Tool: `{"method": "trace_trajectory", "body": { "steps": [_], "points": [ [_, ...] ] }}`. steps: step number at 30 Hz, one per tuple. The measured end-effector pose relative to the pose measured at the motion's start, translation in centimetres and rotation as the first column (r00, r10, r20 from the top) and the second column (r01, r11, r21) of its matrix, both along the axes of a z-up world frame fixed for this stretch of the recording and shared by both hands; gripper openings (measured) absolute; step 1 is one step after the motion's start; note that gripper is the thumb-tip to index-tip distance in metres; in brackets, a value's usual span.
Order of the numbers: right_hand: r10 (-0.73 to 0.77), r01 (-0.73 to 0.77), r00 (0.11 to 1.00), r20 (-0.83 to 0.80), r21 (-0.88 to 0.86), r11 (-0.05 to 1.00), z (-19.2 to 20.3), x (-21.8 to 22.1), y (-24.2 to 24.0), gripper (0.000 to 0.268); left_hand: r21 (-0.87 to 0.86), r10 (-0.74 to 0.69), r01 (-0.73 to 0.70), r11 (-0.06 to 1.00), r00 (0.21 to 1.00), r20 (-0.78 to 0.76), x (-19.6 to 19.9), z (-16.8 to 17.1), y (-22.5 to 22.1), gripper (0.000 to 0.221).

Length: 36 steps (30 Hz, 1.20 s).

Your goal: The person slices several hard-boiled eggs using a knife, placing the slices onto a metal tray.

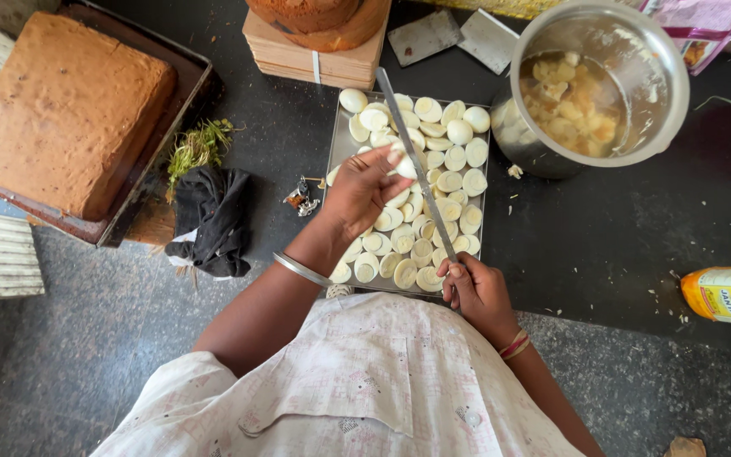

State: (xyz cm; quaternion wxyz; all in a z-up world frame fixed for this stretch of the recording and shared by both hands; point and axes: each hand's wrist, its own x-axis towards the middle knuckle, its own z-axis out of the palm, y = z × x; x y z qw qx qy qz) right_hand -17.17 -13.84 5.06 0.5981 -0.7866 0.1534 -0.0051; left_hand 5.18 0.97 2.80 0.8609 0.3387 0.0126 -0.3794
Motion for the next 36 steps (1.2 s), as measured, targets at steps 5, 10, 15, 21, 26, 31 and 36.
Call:
{"method": "trace_trajectory", "body": {
  "steps": [5,10,15,21,26,31,36],
  "points": [
    [0.003,-0.001,0.999,0.038,-0.041,0.999,0.6,0.0,-0.1,0.034,-0.013,0.017,-0.016,1.000,0.994,0.104,1.7,3.2,0.9,0.025],
    [-0.003,0.003,1.000,0.000,-0.033,0.999,0.2,-0.9,0.6,0.034,0.048,0.028,-0.037,0.998,0.985,0.170,1.0,3.5,1.3,0.027],
    [-0.009,0.002,0.998,-0.068,-0.091,0.996,0.0,-1.9,0.7,0.037,0.152,-0.074,0.031,0.988,0.955,0.286,-0.5,2.0,2.3,0.035],
    [-0.027,0.019,0.996,-0.083,-0.092,0.996,-0.1,-2.4,1.0,0.038,0.207,-0.143,0.083,0.975,0.944,0.297,-2.3,0.7,2.4,0.038],
    [-0.044,0.036,0.997,-0.065,-0.129,0.991,-0.2,-2.5,1.3,0.038,0.198,-0.179,0.126,0.972,0.945,0.275,-4.4,0.4,1.1,0.039],
    [-0.063,0.053,0.995,-0.082,-0.123,0.991,-0.2,-2.8,2.3,0.039,0.188,-0.204,0.164,0.968,0.955,0.216,-5.8,-0.4,1.5,0.041],
    [-0.074,0.032,0.979,-0.189,-0.215,0.976,0.0,-2.1,2.7,0.035,0.086,-0.168,0.167,0.982,0.986,0.003,-6.5,-2.0,2.1,0.041]
  ]
}}
